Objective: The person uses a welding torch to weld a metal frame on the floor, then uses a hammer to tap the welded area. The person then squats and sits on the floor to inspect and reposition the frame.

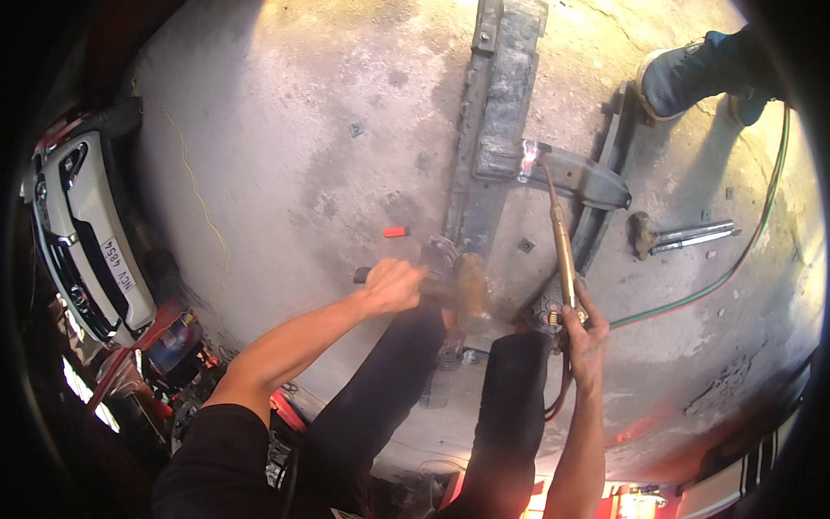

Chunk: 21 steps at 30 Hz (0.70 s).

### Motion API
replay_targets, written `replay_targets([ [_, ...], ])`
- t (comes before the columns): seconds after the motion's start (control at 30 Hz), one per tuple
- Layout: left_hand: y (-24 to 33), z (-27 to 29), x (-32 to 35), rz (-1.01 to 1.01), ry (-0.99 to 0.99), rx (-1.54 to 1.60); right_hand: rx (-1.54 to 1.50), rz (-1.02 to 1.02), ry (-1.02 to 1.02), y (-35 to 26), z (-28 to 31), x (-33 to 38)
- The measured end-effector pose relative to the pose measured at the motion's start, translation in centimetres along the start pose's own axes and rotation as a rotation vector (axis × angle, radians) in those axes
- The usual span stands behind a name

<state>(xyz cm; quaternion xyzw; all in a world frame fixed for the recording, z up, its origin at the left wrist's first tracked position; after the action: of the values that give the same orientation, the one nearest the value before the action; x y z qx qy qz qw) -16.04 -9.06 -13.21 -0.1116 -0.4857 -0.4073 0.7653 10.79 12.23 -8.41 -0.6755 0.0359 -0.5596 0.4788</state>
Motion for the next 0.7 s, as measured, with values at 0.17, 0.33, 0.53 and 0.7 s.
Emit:
replay_targets([
  [0.17,-1.1,-1.7,6.7,0.122,0.018,0.164,0.042,-0.009,-0.027,-2.0,-1.6,1.7],
  [0.33,-3.0,-2.3,7.7,0.383,0.135,0.372,0.076,-0.009,-0.045,-3.0,-2.0,3.1],
  [0.53,-4.9,-0.5,4.3,0.671,0.160,1.057,0.054,0.010,-0.037,-3.5,-1.7,3.4],
  [0.7,-2.3,3.0,1.4,0.604,-0.046,1.702,0.061,-0.029,-0.029,-3.5,-2.5,1.5],
])
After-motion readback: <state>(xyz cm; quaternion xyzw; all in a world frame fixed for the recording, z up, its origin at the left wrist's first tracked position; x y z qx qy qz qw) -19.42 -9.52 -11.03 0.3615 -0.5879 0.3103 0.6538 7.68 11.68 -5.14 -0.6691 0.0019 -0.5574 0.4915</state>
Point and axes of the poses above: each hand's wrist, its own x-axis away from the middle knuckle, its own z-axis out of the back of the hand, y = z × x, the point moved 6 cm from there along -x, towards the middle knuckle, and after that the axes turned 13 degrees about z, right-handed, at the moved point
